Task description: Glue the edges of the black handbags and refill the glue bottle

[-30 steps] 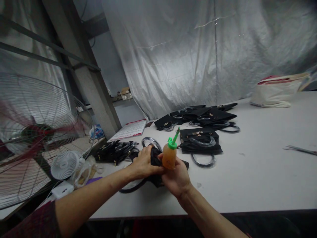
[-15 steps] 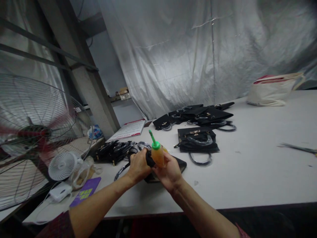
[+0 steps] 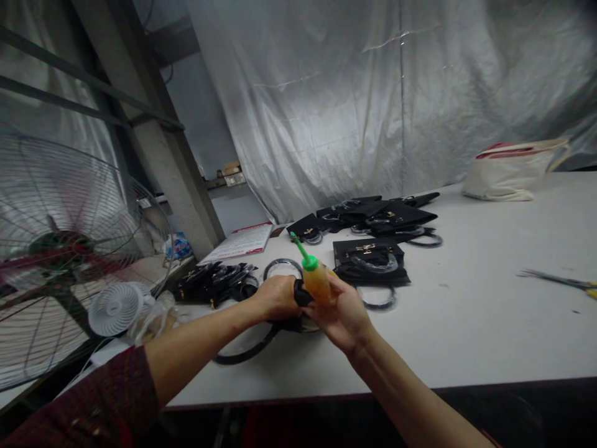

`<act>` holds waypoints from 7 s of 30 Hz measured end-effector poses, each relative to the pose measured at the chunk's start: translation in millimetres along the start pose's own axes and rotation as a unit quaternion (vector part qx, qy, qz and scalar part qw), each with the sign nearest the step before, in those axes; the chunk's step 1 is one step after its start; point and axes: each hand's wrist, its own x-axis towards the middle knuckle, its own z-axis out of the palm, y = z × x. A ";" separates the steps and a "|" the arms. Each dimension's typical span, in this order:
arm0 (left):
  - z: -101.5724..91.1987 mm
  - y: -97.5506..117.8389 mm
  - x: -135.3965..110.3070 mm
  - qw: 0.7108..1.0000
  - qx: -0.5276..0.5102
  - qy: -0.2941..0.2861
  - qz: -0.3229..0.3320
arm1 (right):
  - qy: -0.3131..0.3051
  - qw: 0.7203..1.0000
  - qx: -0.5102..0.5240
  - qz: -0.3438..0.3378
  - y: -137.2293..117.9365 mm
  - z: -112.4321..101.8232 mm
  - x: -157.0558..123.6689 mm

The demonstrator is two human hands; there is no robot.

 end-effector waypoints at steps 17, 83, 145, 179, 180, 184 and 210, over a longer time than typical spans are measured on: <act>-3.3 -53.0 -6.0 0.997 -0.011 0.066 -0.023 | 0.196 0.980 0.010 0.015 -47.5 -40.6 -52.6; 49.1 45.3 107.9 0.903 -0.005 -0.354 0.242 | 0.409 0.887 -0.172 -0.128 -69.2 -114.1 -160.7; 81.9 40.0 83.0 0.948 0.153 -0.167 0.224 | 0.056 0.476 -0.792 -0.378 -60.6 -129.3 -149.3; 78.5 41.7 80.4 0.948 0.148 -0.175 0.223 | -0.034 0.469 -0.783 -0.407 -39.0 -108.4 -157.1; 78.8 41.7 80.9 0.947 0.148 -0.177 0.222 | -0.019 0.461 -0.786 -0.412 -38.3 -108.5 -158.0; 80.6 41.6 83.1 0.947 0.151 -0.182 0.220 | -0.053 0.470 -0.787 -0.395 -37.7 -109.4 -161.8; 84.5 39.9 85.2 0.949 0.137 -0.175 0.225 | 0.000 0.390 -0.823 -0.412 -55.0 -121.0 -147.1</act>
